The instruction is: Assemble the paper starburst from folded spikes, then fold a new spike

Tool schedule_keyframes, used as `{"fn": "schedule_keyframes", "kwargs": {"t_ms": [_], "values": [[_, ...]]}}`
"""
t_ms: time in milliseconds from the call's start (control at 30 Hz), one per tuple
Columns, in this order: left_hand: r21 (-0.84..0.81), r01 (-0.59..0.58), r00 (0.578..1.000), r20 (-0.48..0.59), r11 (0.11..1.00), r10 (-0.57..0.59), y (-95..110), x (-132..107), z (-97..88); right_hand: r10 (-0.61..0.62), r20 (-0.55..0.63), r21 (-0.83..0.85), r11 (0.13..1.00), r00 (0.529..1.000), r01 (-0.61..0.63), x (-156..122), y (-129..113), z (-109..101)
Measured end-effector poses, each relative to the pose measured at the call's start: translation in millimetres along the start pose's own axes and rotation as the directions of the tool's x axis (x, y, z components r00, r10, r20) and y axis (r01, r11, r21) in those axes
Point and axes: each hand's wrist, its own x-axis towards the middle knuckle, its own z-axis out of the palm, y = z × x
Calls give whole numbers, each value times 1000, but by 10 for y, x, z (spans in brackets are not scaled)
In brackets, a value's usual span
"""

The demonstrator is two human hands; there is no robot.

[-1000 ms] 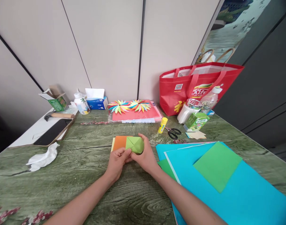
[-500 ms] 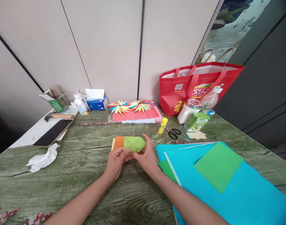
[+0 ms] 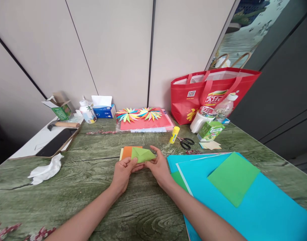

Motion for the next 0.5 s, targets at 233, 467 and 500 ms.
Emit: {"fn": "schedule_keyframes", "kwargs": {"t_ms": [233,467,500], "values": [[90,-3,997,-79,996,10,34,31,-38,0,61,95,996,998,-6,57,53,-35],[264,22,996,-84,964,1,94,22,-25,-27,-73,219,975,997,43,132,-145,-143],[295,22,997,-74,955,0,102,10,-17,-38,-46,208,977,998,47,133,-172,-153]]}}
